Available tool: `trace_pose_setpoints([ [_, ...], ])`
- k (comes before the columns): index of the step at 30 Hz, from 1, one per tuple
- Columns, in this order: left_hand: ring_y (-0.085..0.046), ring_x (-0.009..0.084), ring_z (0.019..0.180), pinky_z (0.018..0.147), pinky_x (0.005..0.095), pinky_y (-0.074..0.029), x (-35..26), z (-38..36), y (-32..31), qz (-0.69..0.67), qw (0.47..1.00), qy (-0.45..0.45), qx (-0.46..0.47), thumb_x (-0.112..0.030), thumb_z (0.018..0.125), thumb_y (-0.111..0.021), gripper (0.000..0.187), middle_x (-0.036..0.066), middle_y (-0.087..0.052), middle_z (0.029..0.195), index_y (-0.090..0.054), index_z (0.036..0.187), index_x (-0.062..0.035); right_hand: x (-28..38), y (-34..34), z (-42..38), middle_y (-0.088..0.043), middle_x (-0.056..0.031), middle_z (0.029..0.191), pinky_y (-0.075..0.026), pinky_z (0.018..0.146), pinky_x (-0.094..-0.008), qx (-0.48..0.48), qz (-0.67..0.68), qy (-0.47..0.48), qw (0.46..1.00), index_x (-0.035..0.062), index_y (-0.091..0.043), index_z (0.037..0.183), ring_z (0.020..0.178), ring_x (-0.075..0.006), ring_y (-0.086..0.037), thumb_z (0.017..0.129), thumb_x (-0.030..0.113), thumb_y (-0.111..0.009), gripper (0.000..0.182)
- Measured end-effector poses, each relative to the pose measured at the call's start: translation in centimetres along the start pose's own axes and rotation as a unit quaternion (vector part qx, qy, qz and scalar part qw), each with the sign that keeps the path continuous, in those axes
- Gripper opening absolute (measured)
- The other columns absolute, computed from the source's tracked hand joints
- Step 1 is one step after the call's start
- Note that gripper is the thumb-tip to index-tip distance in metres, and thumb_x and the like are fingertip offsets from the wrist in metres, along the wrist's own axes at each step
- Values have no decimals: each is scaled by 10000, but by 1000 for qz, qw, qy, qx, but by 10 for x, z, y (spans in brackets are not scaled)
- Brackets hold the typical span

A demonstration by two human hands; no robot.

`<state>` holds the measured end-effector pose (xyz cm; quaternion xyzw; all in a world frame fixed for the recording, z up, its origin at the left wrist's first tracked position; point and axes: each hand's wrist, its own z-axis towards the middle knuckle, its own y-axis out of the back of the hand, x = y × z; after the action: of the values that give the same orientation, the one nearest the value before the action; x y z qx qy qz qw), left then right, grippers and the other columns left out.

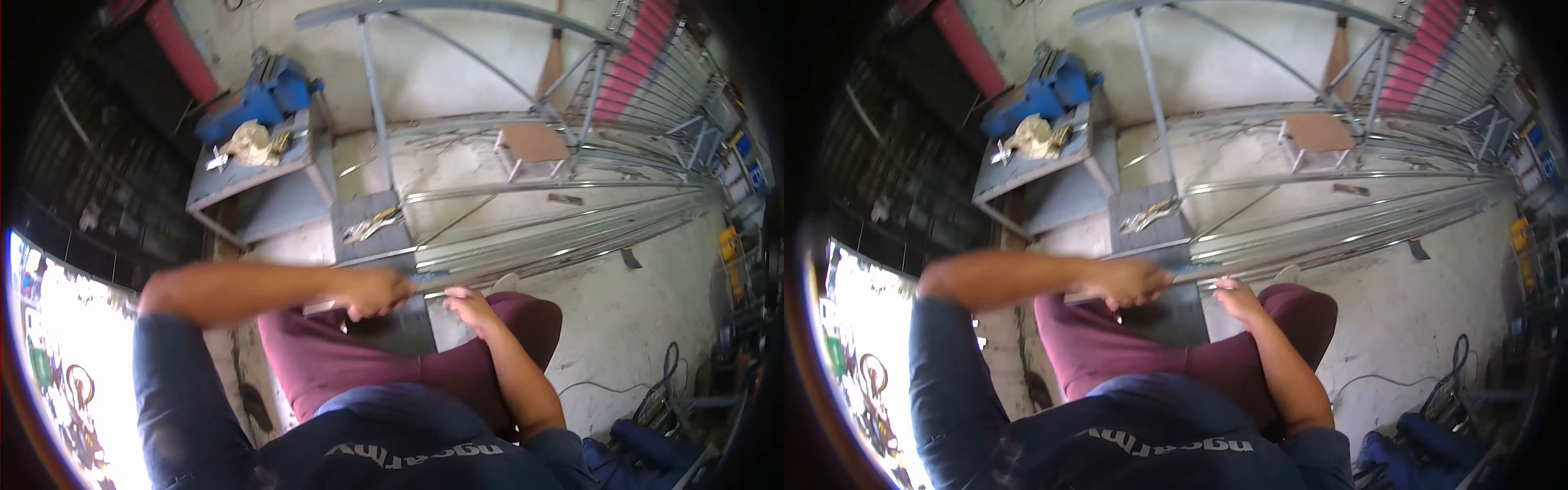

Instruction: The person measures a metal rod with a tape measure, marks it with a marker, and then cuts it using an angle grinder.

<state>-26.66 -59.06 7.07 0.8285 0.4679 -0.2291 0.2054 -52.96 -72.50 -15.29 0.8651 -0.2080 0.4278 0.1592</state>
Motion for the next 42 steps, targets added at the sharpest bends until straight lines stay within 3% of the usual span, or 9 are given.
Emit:
trace_pose_setpoints([
  [4, -456, 82, 575, 464, 294, -379, -62, 41, 59, -22, 993, -30, 109, -370, 1204, -469, 326, -52, -469, 776, -605, 1076, -103, 40, -47, 15, -521, -220, 1667, -466, 1197, -573, -56, -496, 152, 853, 66, -551, 1620, 1528, -419, -504, 894, 323, -828, 818],
  [10, -454, 102, 588, 511, 316, -420, -162, 60, 57, 129, 986, -57, -86, -436, 1210, -494, 454, -28, -518, 776, -617, 953, -83, 30, -80, 72, -472, -244, 1657, -321, 1300, -686, -54, -568, 236, 787, 17, -400, 1690, 1583, -434, -437, 888, 253, -846, 948],
  [15, -605, 158, 608, 550, 366, -538, -204, 100, 60, 193, 970, -40, -144, -359, 1173, -606, 416, 40, -645, 779, -710, 962, -16, 1, -95, 143, -767, -146, 1268, -501, 1100, -568, -87, -558, 347, 749, 40, -717, 1356, 1318, -319, -676, 834, 149, -867, 554],
  [22, -801, 321, 714, 675, 425, -657, -259, 133, 51, 481, 839, -106, -232, -158, 1013, -709, 224, 185, -811, 890, -843, 1077, 11, 54, -68, 123, -788, -206, 1219, -587, 1032, -529, 87, -575, 243, 777, 5, -733, 1258, 1237, -386, -732, 715, 130, -927, 590],
  [27, -802, 432, 1051, 840, 516, -647, -299, 140, 55, 556, 782, -124, -253, -6, 842, -740, 218, 272, -803, 1084, -845, 1033, 8, 60, -40, 102, -769, -302, 1209, -596, 1039, -541, 43, -329, 208, 920, -49, -607, 1388, 1156, -470, -754, 819, 247, -873, 695],
  [30, -799, 456, 941, 763, 533, -646, -307, 146, 60, 607, 725, -163, -282, -160, 961, -832, 190, 254, -804, 988, -830, 949, 30, 80, -20, 87, -756, -329, 1228, -593, 1031, -507, 34, -118, 203, 971, -32, -510, 1524, 1170, -474, -744, 893, 309, -807, 777],
  [36, -796, 470, 951, 755, 554, -648, -318, 134, 44, 626, 708, -159, -286, -82, 934, -789, 140, 279, -797, 997, -826, 963, 49, 87, 28, 53, -682, -169, 1085, -635, 744, -399, 133, 287, 232, 920, -31, -438, 1424, 839, -261, -765, 826, -4, -873, 740],
  [40, -798, 467, 962, 757, 553, -649, -316, 130, 37, 638, 692, -175, -290, -9, 880, -757, 125, 271, -801, 1000, -829, 967, 47, 85, 36, 48, -666, -104, 1138, -560, 874, -334, -9, 343, 383, 857, 49, -544, 1420, 950, -155, -654, 933, 147, -838, 578],
  [42, -799, 468, 972, 761, 556, -650, -315, 129, 39, 633, 694, -193, -284, 13, 849, -761, 137, 272, -802, 1008, -830, 963, 45, 77, 35, 41, -666, -131, 1189, -623, 837, -399, 76, 374, 298, 875, 90, -441, 1543, 972, -197, -697, 929, 47, -825, 726],
])
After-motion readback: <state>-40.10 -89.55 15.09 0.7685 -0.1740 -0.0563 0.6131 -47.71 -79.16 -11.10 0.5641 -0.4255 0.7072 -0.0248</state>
